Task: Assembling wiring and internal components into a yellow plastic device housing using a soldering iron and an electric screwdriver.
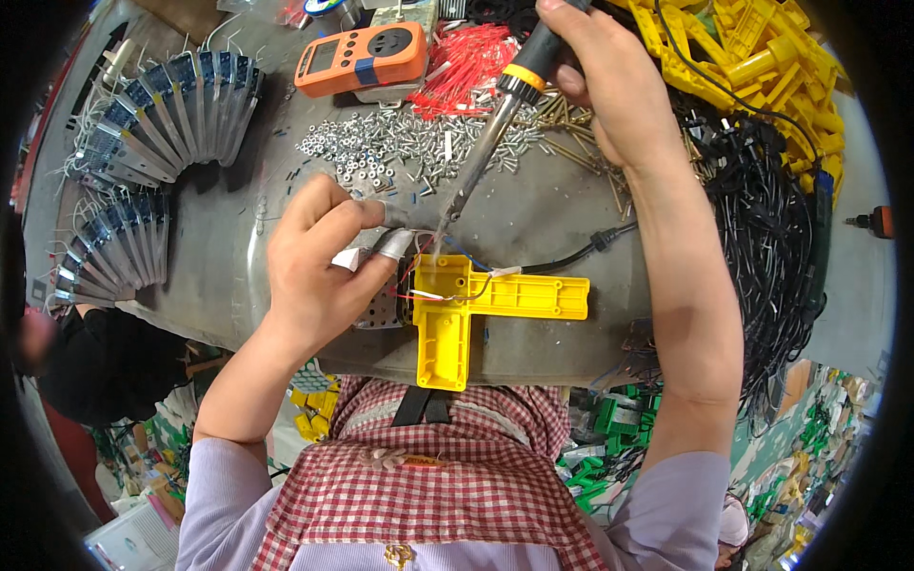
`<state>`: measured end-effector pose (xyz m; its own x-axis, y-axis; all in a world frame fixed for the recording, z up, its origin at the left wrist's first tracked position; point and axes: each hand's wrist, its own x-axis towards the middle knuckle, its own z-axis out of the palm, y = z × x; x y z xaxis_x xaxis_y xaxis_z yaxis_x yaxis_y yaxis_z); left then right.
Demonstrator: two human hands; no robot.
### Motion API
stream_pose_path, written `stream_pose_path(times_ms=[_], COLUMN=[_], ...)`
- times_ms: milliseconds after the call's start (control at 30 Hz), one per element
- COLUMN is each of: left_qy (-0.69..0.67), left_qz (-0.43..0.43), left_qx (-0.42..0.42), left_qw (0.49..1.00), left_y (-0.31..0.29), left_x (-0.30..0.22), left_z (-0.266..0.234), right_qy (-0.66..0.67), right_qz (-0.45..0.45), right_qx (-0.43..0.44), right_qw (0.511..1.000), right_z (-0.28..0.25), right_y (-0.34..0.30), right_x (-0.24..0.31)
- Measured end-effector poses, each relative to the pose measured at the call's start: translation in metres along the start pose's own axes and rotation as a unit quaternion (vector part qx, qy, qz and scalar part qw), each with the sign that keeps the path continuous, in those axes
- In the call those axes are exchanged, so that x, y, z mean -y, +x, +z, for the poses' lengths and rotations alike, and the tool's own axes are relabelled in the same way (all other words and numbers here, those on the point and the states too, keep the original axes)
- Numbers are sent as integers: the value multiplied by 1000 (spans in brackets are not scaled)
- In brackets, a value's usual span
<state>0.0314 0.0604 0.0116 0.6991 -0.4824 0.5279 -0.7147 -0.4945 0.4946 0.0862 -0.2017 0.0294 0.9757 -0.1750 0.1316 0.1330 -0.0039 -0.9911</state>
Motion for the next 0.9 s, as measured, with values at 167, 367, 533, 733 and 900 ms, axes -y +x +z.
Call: stream_pose_path(times_ms=[167,367,533,733,900], left_qy=[-11,-62,-110,-80,-80], left_qz=[-11,-44,-27,-13,-14], left_qx=[-4,-6,46,63,57], left_qw=[1000,997,992,995,995], left_y=[-3,-11,-16,-17,-19], left_x=[-1,-4,-11,-15,-16], left_z=[1,0,-2,-2,-1], right_qy=[10,7,25,-18,19], right_qz=[21,33,111,73,96], right_qx=[-14,-33,-7,38,40], right_qw=[1000,999,994,996,994], right_z=[-3,-6,13,6,14], right_y=[-2,-4,-23,-24,-26], right_x=[4,6,26,6,12])
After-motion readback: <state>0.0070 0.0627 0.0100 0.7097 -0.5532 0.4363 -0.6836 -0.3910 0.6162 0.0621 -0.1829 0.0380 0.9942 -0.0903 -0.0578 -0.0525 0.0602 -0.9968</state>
